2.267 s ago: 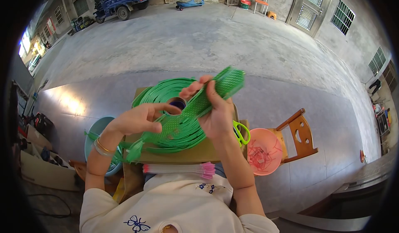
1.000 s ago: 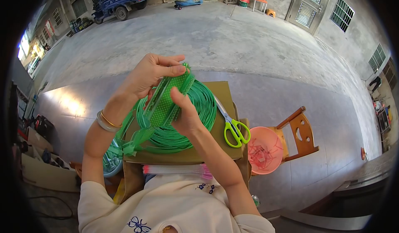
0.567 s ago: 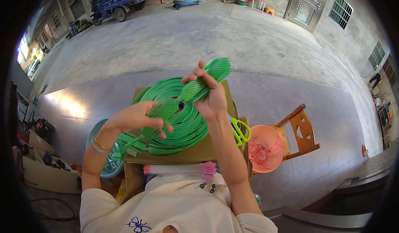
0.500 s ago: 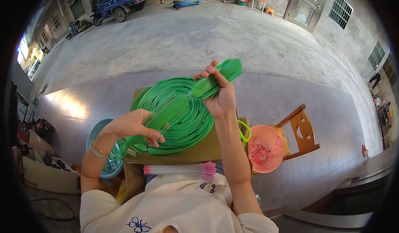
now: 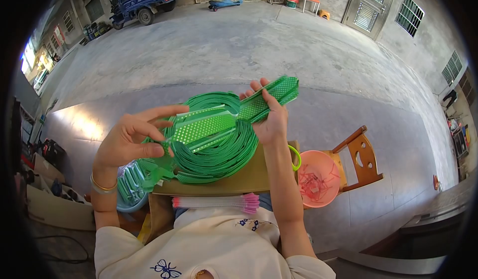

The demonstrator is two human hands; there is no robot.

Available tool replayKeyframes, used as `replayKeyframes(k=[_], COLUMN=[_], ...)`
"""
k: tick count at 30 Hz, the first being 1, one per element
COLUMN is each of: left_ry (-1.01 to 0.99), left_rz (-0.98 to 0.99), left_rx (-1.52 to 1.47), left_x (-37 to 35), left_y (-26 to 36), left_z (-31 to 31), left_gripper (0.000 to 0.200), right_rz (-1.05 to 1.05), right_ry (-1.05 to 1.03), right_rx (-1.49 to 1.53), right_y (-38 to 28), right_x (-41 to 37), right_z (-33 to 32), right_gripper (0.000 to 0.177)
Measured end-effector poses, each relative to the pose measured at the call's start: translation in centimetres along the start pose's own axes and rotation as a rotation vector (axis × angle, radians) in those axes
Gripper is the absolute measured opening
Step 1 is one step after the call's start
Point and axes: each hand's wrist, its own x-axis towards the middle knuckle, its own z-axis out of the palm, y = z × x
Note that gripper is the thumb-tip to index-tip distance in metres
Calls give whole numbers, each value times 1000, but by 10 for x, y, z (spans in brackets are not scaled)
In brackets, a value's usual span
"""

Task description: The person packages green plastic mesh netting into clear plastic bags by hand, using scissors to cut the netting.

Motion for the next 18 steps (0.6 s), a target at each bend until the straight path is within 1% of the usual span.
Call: replayKeyframes(k=[1,3,4,7,8,10,11,12,13,15,16,18], left_ry=[40,32,29,93,124,182,204,227,251,303,330,291], left_rz=[128,187,216,74,58,23,-45,-114,-184,-211,-224,-229], left_rx=[16,18,18,-30,-70,-150,-166,-182,-199,-199,-199,-273], left_x=[8,28,39,74,86,105,107,107,107,108,108,109], left_y=[2,7,9,8,1,-16,-15,-14,-14,-16,-18,-28], left_z=[5,11,13,27,27,26,23,20,18,23,24,20], left_gripper=[16,16,17,19,21,24,25,26,27,31,34,39], right_rz=[35,107,108,198,166,175,180,158,180,227,242,272], right_ry=[-86,-263,-261,-307,-179,-208,-222,-181,-262,-423,-425,-431], right_rx=[20,59,-44,-56,-142,-78,-46,-51,-66,-94,-170,-324], right_y=[7,20,27,39,41,47,48,49,48,47,48,50], right_x=[-1,-2,-5,-19,-32,-34,-35,-36,-36,-37,-37,-35], right_z=[0,2,8,28,49,53,55,60,58,54,53,52], right_gripper=[23,23,34,55,73,78,80,93,88,79,68,48])
